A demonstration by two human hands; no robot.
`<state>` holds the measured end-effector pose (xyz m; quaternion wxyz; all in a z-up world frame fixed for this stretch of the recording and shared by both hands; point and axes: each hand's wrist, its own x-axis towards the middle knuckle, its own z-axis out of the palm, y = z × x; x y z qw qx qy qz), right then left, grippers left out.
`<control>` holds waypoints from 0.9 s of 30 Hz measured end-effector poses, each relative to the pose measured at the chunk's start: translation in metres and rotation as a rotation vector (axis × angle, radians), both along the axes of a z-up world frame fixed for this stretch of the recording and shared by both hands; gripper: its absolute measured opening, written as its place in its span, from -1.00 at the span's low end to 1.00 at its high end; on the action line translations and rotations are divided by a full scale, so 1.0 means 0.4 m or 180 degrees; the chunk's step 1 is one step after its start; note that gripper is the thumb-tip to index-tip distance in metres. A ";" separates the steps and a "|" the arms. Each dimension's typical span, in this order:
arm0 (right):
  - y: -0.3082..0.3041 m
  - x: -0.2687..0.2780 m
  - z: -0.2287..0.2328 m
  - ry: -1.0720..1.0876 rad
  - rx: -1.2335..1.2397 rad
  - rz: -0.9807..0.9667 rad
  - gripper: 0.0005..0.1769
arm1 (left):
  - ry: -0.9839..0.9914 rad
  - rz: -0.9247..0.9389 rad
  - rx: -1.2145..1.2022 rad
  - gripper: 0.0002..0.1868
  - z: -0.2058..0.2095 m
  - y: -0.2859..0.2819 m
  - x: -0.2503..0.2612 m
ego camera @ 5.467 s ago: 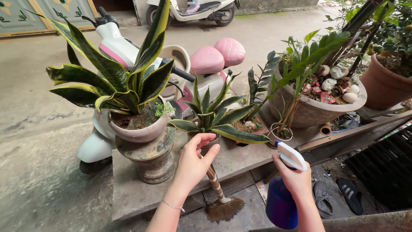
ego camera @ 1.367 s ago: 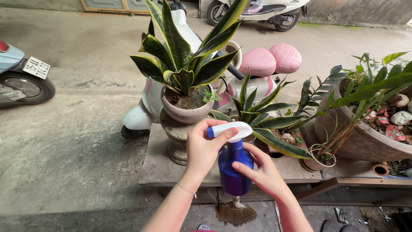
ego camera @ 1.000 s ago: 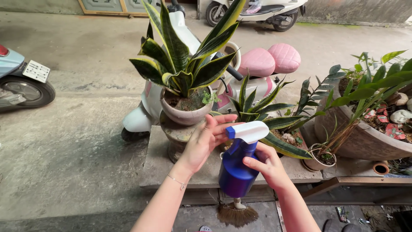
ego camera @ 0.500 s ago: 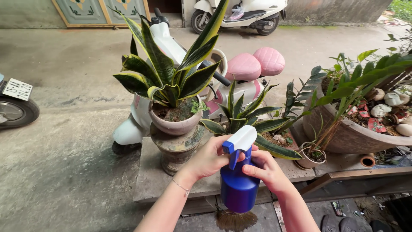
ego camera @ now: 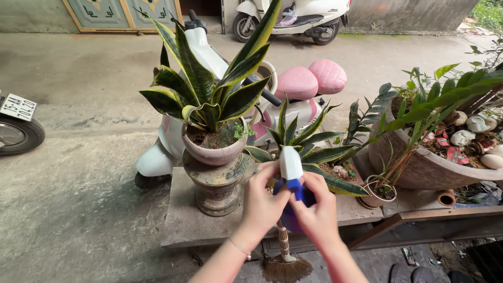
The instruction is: Misting potted plants with a spray bottle and then picking up a plastic pitcher in the kitchen
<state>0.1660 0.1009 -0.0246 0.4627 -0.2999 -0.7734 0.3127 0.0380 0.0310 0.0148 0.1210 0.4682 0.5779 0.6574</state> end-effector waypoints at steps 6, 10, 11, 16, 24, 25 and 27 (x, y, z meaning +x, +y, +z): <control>-0.085 -0.075 0.005 0.0308 -0.0255 -0.0012 -0.64 | -0.1020 0.0315 0.0162 -0.52 -0.004 0.001 0.020; -0.053 -0.067 0.015 0.0269 -0.0643 0.0153 -0.87 | -0.0505 -0.0203 -0.0006 -0.49 0.017 -0.036 -0.020; -0.048 -0.064 0.021 0.0304 -0.0893 0.0160 -0.85 | -0.0828 -0.0663 0.0082 -0.52 0.022 -0.042 -0.025; -0.031 -0.058 0.037 0.0153 -0.0982 0.0194 -0.54 | -0.1337 -0.0971 0.0040 -0.56 -0.019 -0.043 -0.065; -0.004 -0.038 0.026 -0.0018 -0.0958 0.1236 -0.82 | -0.1204 -0.0851 -0.0563 -0.59 0.045 -0.067 -0.090; -0.015 -0.049 0.029 -0.0015 -0.0951 0.1244 -0.82 | -0.1198 -0.0844 -0.0556 -0.59 0.033 -0.053 -0.074; -0.039 -0.071 0.035 -0.0156 -0.0731 0.0580 -0.82 | -0.1402 0.0162 -0.0373 -0.49 0.008 -0.027 -0.043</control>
